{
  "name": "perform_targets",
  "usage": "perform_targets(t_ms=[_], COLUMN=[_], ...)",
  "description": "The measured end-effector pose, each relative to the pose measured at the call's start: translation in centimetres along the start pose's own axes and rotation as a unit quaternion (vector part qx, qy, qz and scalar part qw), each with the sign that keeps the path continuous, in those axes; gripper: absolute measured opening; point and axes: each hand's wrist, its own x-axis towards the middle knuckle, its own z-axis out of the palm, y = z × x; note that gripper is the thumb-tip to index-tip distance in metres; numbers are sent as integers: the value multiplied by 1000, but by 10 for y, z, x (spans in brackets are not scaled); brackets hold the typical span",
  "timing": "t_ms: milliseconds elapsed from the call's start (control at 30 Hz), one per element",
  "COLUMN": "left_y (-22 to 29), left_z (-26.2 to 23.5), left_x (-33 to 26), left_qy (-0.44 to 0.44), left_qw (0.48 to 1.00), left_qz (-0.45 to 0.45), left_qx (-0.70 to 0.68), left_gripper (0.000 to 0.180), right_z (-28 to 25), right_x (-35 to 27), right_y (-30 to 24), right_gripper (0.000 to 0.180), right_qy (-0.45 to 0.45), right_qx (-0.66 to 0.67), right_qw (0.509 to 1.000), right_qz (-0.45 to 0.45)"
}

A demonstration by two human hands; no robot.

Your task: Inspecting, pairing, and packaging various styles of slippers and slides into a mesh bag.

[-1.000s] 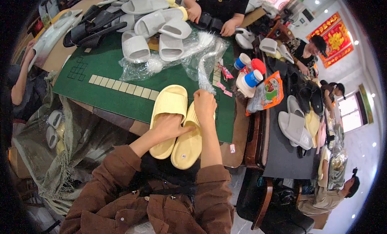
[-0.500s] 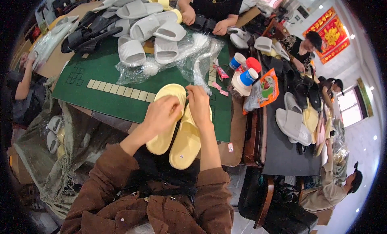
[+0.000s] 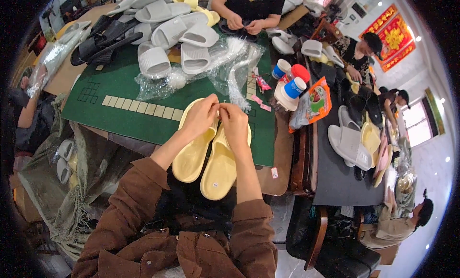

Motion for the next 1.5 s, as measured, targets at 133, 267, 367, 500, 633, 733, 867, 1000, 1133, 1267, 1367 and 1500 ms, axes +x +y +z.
perform_targets(t_ms=[133,267,367,500,633,733,867,1000,1133,1267,1367,1500], left_y=[-10,-11,-20,-7,-10,-1,-2,-3,0,-5,-8,-18], left_z=[-5,-6,-5,1,1,-2,-1,0,1,2,3,5], left_x=[5,8,11,12,8,9,9,11,10,7,5,3], left_qy=[83,71,70,-2,8,-1,10,12,2,29,28,76], left_qw=[988,977,993,998,999,997,997,997,998,999,999,997], left_qz=[-86,-136,-73,-43,-35,-75,-79,-40,-43,-5,-16,-20], left_qx=[-101,-148,-66,44,32,4,3,69,40,39,33,-18], left_gripper=[11,11,11,9,9,9,11,13,12,12,12,12], right_z=[1,2,6,5,6,5,7,5,3,7,7,7], right_x=[-1,-2,-2,-2,-3,-3,-4,-4,-5,-3,-4,-3], right_y=[3,6,3,6,5,10,10,8,13,10,8,2], right_gripper=[12,13,13,12,12,11,11,11,11,9,9,7], right_qy=[22,26,19,17,-2,42,28,20,26,37,43,50], right_qx=[0,-7,-19,-76,14,23,-21,-35,-24,-1,-29,-68], right_qw=[998,997,999,996,999,997,999,999,999,999,999,996], right_qz=[63,75,47,-53,36,52,35,11,17,10,0,-25])
